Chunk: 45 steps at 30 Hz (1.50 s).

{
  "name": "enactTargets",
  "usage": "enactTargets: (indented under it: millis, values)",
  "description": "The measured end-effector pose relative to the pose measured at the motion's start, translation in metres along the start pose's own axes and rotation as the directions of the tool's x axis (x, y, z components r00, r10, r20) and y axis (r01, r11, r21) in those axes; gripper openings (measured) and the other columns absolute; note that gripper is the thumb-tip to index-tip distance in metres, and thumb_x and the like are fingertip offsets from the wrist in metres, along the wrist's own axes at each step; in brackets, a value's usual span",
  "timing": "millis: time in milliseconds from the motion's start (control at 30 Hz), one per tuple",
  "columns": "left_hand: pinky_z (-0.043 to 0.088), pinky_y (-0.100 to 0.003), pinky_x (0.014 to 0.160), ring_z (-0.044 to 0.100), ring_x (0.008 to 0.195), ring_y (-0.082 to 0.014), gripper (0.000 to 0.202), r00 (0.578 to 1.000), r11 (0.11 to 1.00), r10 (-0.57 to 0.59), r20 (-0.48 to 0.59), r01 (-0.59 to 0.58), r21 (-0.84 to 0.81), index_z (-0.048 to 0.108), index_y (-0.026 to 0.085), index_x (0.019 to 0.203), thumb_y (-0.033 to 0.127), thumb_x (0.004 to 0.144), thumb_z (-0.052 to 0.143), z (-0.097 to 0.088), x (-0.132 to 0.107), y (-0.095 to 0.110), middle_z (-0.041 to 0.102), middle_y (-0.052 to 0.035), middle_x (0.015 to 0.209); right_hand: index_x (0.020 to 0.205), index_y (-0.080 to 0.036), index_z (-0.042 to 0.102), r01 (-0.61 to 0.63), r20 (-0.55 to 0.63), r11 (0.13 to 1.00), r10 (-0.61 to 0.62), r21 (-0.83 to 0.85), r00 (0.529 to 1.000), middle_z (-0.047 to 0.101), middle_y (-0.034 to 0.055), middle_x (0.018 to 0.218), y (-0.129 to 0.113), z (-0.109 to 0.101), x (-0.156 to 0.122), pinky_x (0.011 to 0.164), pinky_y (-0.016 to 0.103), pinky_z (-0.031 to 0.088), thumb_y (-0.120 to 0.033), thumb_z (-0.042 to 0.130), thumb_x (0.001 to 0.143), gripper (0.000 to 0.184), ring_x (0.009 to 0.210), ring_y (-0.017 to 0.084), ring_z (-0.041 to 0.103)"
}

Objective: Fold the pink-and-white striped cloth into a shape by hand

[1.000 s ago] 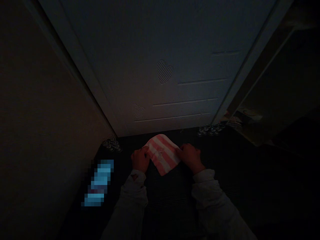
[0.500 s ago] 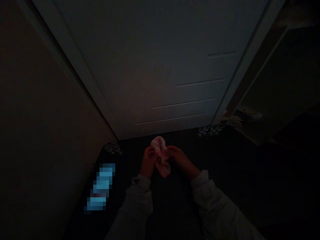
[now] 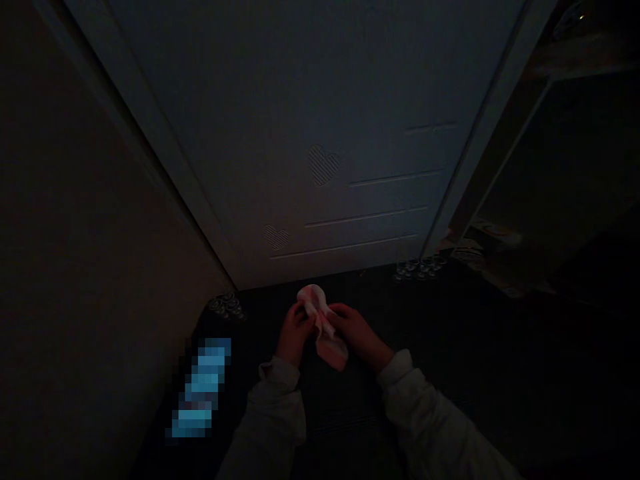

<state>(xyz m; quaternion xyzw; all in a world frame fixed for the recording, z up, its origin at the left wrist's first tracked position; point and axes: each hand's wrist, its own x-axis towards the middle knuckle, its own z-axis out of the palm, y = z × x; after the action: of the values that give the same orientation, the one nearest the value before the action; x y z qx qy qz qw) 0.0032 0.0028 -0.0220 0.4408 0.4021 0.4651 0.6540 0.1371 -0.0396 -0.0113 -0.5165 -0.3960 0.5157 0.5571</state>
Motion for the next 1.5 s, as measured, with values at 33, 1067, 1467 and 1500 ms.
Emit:
enactTargets:
  millis: [33, 1067, 1467, 1500]
  values:
    - [0.047, -0.029, 0.068, 0.060, 0.080, -0.0185, 0.055, 1.000, 0.999, -0.020, 0.020, 0.020, -0.027, 0.046, 0.017, 0.111, 0.025, 0.061, 0.069, -0.001, 0.000, 0.000, 0.061, -0.0103, 0.097, 0.080, -0.017, 0.060, -0.009, 0.011, 0.998, 0.008, 0.056, 1.000, 0.059, -0.0002, 0.070, 0.000, 0.000, 0.000, 0.057, 0.025, 0.039, -0.034, 0.058, 0.066, 0.022, 0.061, 0.011, 0.052]
    - [0.042, -0.023, 0.051, 0.055, 0.054, -0.0111, 0.024, 0.976, 0.980, -0.016, 0.219, 0.059, -0.189, 0.055, 0.014, 0.082, 0.015, 0.060, 0.065, 0.007, -0.010, 0.014, 0.058, 0.0005, 0.063, 0.083, -0.018, 0.050, 0.162, -0.035, 0.966, -0.172, -0.201, 0.984, 0.055, -0.0008, 0.075, -0.002, 0.002, -0.002, 0.065, 0.026, 0.042, -0.034, 0.047, 0.074, 0.018, 0.071, 0.014, 0.052]
    - [0.044, -0.028, 0.074, 0.059, 0.080, -0.0170, 0.034, 0.979, 0.975, -0.049, 0.199, 0.090, -0.201, 0.058, 0.014, 0.089, 0.020, 0.058, 0.070, 0.006, -0.009, 0.013, 0.064, -0.0060, 0.087, 0.084, -0.018, 0.055, 0.146, 0.096, 0.989, -0.146, 0.000, 0.985, 0.060, 0.0006, 0.080, -0.005, 0.002, -0.003, 0.072, 0.029, 0.044, -0.031, 0.059, 0.067, 0.022, 0.078, 0.016, 0.056]
    - [0.044, -0.028, 0.074, 0.059, 0.080, -0.0170, 0.034, 0.980, 0.977, -0.050, 0.191, 0.088, -0.194, 0.058, 0.014, 0.090, 0.020, 0.059, 0.070, 0.006, -0.009, 0.013, 0.064, -0.0062, 0.087, 0.081, -0.018, 0.055, 0.149, 0.078, 0.989, -0.147, -0.021, 0.986, 0.059, 0.0001, 0.078, -0.005, 0.002, -0.003, 0.070, 0.028, 0.044, -0.031, 0.059, 0.067, 0.020, 0.076, 0.015, 0.055]
